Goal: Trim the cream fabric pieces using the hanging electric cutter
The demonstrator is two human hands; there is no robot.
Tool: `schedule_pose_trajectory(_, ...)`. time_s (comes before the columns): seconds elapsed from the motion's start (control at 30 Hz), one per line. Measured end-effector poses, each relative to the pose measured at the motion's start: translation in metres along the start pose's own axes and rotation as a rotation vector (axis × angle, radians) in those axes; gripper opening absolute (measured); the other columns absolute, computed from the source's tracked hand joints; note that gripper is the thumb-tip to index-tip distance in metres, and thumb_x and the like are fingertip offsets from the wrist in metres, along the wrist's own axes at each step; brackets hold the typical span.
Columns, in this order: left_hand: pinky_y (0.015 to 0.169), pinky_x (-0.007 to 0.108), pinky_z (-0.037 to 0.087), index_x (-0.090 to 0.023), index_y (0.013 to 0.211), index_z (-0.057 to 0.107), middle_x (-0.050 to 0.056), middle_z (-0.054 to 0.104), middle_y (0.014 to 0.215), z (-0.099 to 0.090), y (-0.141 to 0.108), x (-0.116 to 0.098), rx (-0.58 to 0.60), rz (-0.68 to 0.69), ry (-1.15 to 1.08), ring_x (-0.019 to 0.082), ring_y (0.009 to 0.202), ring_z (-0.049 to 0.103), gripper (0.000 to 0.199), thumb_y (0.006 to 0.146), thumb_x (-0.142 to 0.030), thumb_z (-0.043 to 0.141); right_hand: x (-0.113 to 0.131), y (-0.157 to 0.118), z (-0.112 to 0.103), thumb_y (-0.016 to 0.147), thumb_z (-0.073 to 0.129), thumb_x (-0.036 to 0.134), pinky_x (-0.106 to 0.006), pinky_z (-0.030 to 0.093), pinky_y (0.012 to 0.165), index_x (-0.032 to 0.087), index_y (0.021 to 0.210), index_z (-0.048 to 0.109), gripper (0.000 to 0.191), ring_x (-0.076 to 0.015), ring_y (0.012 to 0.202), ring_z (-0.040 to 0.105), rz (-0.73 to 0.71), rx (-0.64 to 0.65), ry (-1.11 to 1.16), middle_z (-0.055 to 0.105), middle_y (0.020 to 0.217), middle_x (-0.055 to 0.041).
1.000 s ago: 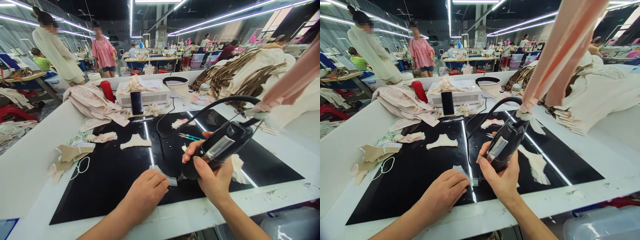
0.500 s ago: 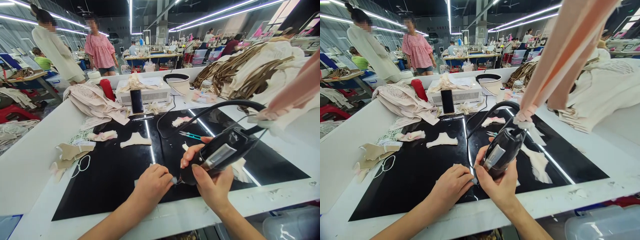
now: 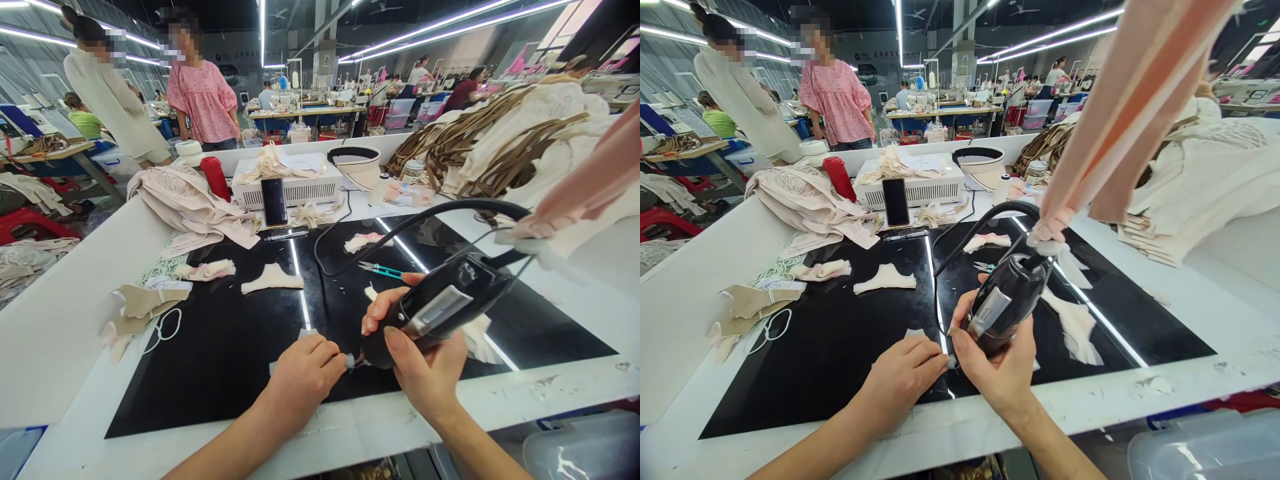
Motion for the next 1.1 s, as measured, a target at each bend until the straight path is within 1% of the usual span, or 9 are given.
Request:
schedule_pose_trajectory(0.1,0.073,0.031,0.056,-0.015,0.105,0.066,0.003,0.07,0.092,-0.0016,-0.0016,-0.0002,-0.013,0.005,0.006,0.018,0.083,0.066,0.012,0.104,-0.015,0.054,0.0004,0.0017,-0.0011,0.088,0.078,0.03,-0.029,0.055,0.056,0.03,0.127,0.053,0.047,-0.0147,0.065,0.062,0.003,-0.01,-0.027,0.064,0.087,0.0017)
schedule_pose_trajectory(0.3,0.078,0.031,0.058,-0.015,0.106,0.065,0.004,0.071,0.095,-0.0032,-0.0035,-0.0014,-0.006,0.021,0.011,0.018,0.089,0.066,0.013,0.105,-0.013,0.052,-0.0006,0.0053,-0.0035,0.088,0.078,0.034,-0.031,0.056,0.056,0.031,0.128,0.052,0.048,-0.0152,0.063,0.062,-0.021,-0.039,-0.058,0.064,0.087,0.002)
schedule_pose_trajectory(0.47,0.079,0.031,0.058,-0.015,0.104,0.065,0.003,0.071,0.095,-0.0026,-0.0033,-0.002,-0.001,0.024,0.019,0.018,0.09,0.066,0.013,0.104,-0.013,0.053,-0.004,0.0049,-0.0034,0.088,0.077,0.029,-0.03,0.055,0.054,0.031,0.13,0.051,0.049,-0.0145,0.061,0.061,-0.023,0.004,-0.059,0.064,0.087,0.0021)
schedule_pose_trajectory(0.6,0.081,0.032,0.058,-0.016,0.104,0.066,0.004,0.07,0.095,-0.0023,-0.0028,-0.0018,0.03,0.025,0.031,0.018,0.091,0.066,0.014,0.105,-0.013,0.051,-0.0046,0.0046,-0.0029,0.088,0.077,0.026,-0.031,0.057,0.056,0.03,0.129,0.05,0.05,-0.0143,0.061,0.061,-0.025,0.004,-0.044,0.064,0.087,0.002)
schedule_pose_trajectory(0.77,0.079,0.032,0.058,-0.016,0.102,0.066,0.004,0.069,0.092,-0.0039,-0.0014,-0.0026,-0.003,0.031,0.02,0.018,0.088,0.065,0.018,0.106,-0.016,0.049,-0.0039,0.0039,-0.0024,0.088,0.076,0.027,-0.03,0.056,0.056,0.029,0.128,0.05,0.048,-0.0147,0.062,0.062,-0.023,-0.022,-0.068,0.064,0.087,0.0017)
schedule_pose_trajectory(0.93,0.08,0.034,0.058,-0.016,0.104,0.067,0.003,0.07,0.093,-0.0045,-0.0012,-0.0039,-0.051,0.041,-0.013,0.018,0.087,0.065,0.014,0.105,-0.017,0.054,-0.0026,0.0056,-0.0009,0.092,0.071,0.021,-0.029,0.055,0.055,0.029,0.128,0.051,0.042,-0.0149,0.063,0.063,-0.045,-0.003,-0.08,0.065,0.087,0.0015)
schedule_pose_trajectory(1.1,0.076,0.033,0.057,-0.017,0.104,0.067,0.004,0.07,0.094,-0.0054,-0.0021,-0.004,-0.047,0.045,-0.014,0.018,0.085,0.063,0.015,0.105,-0.018,0.053,-0.0016,0.0051,-0.0046,0.09,0.075,0.029,-0.03,0.055,0.055,0.03,0.128,0.051,0.045,-0.0157,0.065,0.063,-0.013,-0.029,-0.058,0.063,0.087,0.0015)
Point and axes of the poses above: each hand's wrist, its own y-axis towards the middle knuckle, its own z-axis out of the palm, x = y × z, the point moved 6 cm from there along y, towards the middle knuckle
